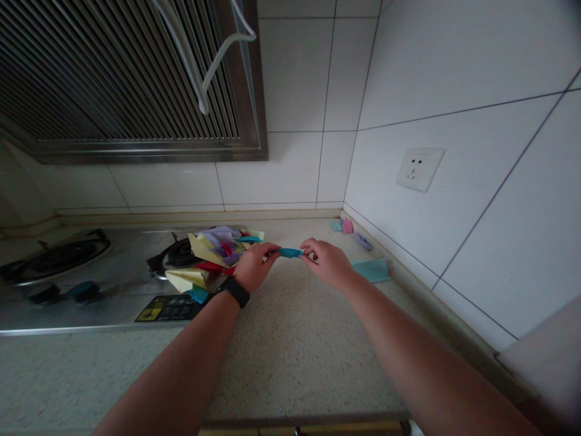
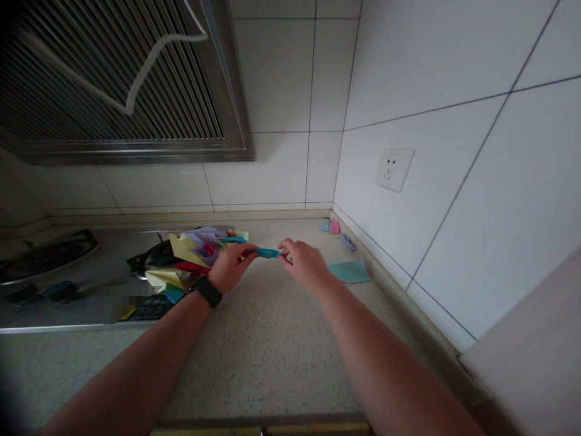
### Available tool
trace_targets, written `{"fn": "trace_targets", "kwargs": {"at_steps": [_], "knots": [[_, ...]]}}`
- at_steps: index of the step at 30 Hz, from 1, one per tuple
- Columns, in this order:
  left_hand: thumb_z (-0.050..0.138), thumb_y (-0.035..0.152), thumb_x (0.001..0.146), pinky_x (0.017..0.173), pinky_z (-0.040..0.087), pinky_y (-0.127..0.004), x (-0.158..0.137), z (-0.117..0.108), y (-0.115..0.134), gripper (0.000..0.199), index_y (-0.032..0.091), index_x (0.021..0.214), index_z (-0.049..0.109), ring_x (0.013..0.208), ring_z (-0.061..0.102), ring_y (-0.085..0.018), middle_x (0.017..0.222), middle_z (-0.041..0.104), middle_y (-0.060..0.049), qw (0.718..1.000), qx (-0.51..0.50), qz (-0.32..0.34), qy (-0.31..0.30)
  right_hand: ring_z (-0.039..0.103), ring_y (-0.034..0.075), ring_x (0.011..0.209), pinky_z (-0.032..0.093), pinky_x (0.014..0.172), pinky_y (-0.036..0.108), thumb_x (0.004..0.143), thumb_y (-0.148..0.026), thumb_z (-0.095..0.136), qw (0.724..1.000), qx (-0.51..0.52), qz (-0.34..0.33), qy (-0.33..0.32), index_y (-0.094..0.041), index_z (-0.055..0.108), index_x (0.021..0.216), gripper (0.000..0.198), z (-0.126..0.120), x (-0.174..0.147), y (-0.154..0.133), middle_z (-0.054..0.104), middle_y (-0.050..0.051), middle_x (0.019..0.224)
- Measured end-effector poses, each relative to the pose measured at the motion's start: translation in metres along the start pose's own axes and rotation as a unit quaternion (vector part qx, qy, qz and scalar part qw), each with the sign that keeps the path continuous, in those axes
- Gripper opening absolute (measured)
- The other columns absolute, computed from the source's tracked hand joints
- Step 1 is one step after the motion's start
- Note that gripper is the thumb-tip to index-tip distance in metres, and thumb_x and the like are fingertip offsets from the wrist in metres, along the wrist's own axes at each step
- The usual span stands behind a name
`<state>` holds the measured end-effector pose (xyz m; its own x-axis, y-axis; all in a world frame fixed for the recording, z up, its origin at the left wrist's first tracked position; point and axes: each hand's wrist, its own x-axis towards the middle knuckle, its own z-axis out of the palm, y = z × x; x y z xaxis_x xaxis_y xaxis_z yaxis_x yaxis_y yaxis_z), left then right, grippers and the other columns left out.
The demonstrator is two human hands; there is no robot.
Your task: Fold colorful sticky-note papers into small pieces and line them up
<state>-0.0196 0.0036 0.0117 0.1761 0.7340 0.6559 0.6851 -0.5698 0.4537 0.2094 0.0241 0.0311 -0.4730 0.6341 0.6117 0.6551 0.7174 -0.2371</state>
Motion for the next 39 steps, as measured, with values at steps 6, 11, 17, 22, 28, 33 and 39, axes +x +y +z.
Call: {"fn": "trace_targets", "kwargs": {"at_steps": [6,11,17,22,28,33,39], "knots": [[0.048,0.030,0.091,0.057,0.046,-0.024,-0.001,0.008,-0.004,0.026,0.019,0.112,0.059,0.072,0.060,-0.014,0.083,0.067,-0.004,0.985,-0.143,-0.097,-0.002,0.057,0.014,0.072,0.040,0.065,0.024,0.079,-0.025,0.066,1.000,0.001,-0.021,-0.010,-0.023,0.057,0.092,0.016,-0.003,0.000,-0.001,0.064,0.001,0.085],[0.047,0.032,0.089,0.046,0.042,-0.019,0.000,0.013,-0.006,0.026,0.019,0.108,0.059,0.065,0.057,-0.013,0.077,0.064,-0.004,0.962,-0.223,-0.155,-0.012,0.056,0.014,0.076,0.040,0.070,0.026,0.080,-0.018,0.062,0.998,-0.014,-0.056,-0.017,-0.023,0.062,0.089,0.011,-0.005,0.000,-0.002,0.065,0.002,0.086],[0.057,0.040,0.084,0.050,0.043,-0.021,0.002,0.010,-0.004,0.026,0.017,0.093,0.063,0.064,0.056,-0.013,0.076,0.064,-0.003,0.969,-0.194,-0.151,-0.007,0.056,0.015,0.074,0.041,0.069,0.026,0.082,-0.020,0.060,1.000,-0.020,-0.023,0.001,-0.022,0.063,0.085,0.005,-0.002,0.000,0.002,0.064,0.002,0.080],[0.064,0.034,0.080,0.064,0.045,-0.027,0.002,0.002,-0.005,0.017,0.019,0.087,0.068,0.068,0.058,-0.015,0.075,0.066,-0.001,0.991,-0.084,-0.106,-0.003,0.055,0.016,0.078,0.041,0.070,0.027,0.081,-0.021,0.061,1.000,-0.028,-0.006,0.007,-0.022,0.063,0.083,0.003,0.000,0.001,0.006,0.063,0.002,0.078],[0.063,0.034,0.082,0.064,0.044,-0.027,0.001,0.000,-0.009,0.015,0.021,0.082,0.069,0.067,0.058,-0.015,0.074,0.067,-0.001,0.995,-0.040,-0.092,0.002,0.055,0.016,0.076,0.040,0.068,0.027,0.082,-0.022,0.061,0.999,-0.033,0.015,0.010,-0.022,0.063,0.081,0.002,0.000,0.002,0.006,0.062,0.002,0.078],[0.063,0.034,0.082,0.064,0.044,-0.028,0.003,0.001,-0.009,0.014,0.021,0.082,0.069,0.067,0.058,-0.015,0.074,0.067,-0.001,0.994,-0.032,-0.108,-0.007,0.055,0.015,0.076,0.039,0.066,0.026,0.083,-0.023,0.060,0.999,-0.025,0.025,0.001,-0.022,0.063,0.082,0.003,0.001,0.001,0.008,0.062,0.002,0.080],[0.061,0.032,0.083,0.065,0.044,-0.026,0.003,0.001,-0.007,0.015,0.019,0.085,0.068,0.068,0.058,-0.014,0.077,0.067,-0.001,0.992,-0.039,-0.120,-0.007,0.055,0.013,0.072,0.039,0.068,0.024,0.085,-0.020,0.058,1.000,0.002,0.000,-0.027,-0.022,0.061,0.093,0.009,-0.002,0.002,0.006,0.064,0.001,0.085]]}}
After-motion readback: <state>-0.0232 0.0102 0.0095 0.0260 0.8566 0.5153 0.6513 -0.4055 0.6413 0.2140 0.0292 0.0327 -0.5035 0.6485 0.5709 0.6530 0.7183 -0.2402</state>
